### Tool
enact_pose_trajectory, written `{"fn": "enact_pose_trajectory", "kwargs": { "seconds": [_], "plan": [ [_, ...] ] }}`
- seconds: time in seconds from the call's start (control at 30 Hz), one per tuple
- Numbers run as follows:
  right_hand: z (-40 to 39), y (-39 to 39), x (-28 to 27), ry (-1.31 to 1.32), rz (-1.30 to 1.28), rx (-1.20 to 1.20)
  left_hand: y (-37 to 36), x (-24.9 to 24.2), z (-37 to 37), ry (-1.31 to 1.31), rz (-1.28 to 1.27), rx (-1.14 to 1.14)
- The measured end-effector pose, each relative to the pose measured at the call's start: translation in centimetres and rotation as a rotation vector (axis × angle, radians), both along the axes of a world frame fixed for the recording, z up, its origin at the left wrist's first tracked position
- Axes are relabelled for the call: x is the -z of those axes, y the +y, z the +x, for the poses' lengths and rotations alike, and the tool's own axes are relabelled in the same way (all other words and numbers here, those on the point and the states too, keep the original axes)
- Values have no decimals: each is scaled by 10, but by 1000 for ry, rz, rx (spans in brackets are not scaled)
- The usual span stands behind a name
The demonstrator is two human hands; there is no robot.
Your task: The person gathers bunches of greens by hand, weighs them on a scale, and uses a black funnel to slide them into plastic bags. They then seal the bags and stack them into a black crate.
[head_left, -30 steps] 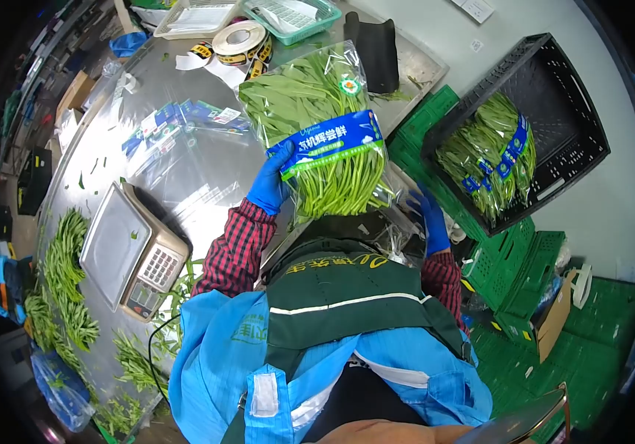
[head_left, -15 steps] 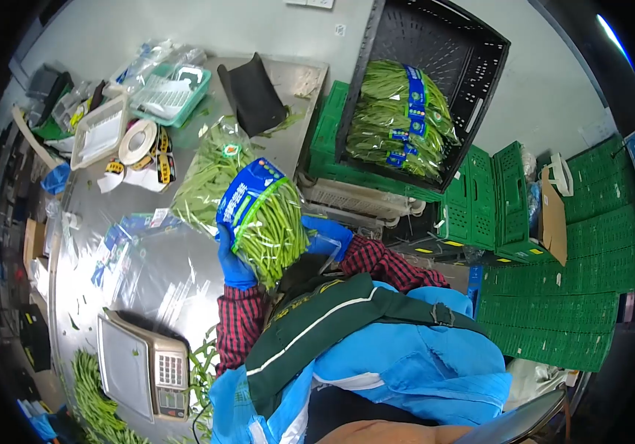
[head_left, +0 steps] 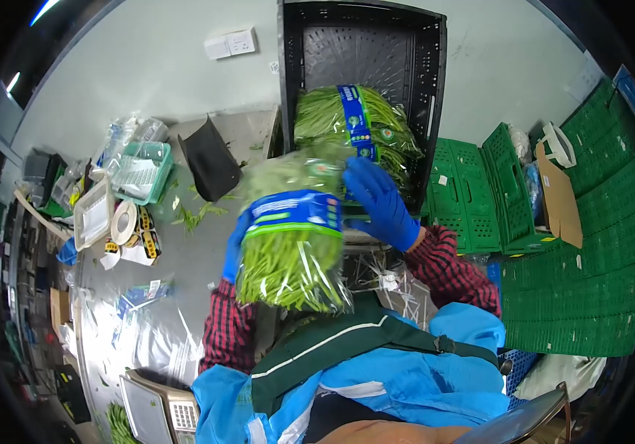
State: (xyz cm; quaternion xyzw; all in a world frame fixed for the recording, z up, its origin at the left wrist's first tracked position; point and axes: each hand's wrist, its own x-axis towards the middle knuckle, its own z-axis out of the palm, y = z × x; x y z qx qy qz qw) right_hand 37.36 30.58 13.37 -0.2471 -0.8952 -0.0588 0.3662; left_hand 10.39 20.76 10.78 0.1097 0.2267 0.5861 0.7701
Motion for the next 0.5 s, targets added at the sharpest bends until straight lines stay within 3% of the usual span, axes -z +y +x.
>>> {"fn": "enact_pose_trajectory", "kwargs": {
  "seconds": [0.07, 0.1, 0.17, 0.2, 0.23, 0.27, 0.4, 0.5],
  "plan": [
    [7, 13, -21, -89, 152, -217, 26, -41, 45, -157, 25, 154],
    [18, 18, -47, 6, 17, -194, 35, -58, 60, -255, 85, 221],
    [43, 52, -60, 190, 164, -43, 67, -19, 57, -402, 173, 148],
    [46, 67, -71, 235, 129, 18, 85, 12, 54, -458, 230, 113],
    [50, 84, -81, 277, 93, 76, 94, 13, 61, -516, 288, 76],
    [53, 111, -79, 294, 108, 148, 90, 13, 62, -338, 93, 32],
    [59, 215, -45, 339, 47, 306, 68, 70, 62, -274, -2, -29],
    [57, 274, 18, 213, 30, 327, 45, 115, 51, -303, -59, -119]
  ]
}}
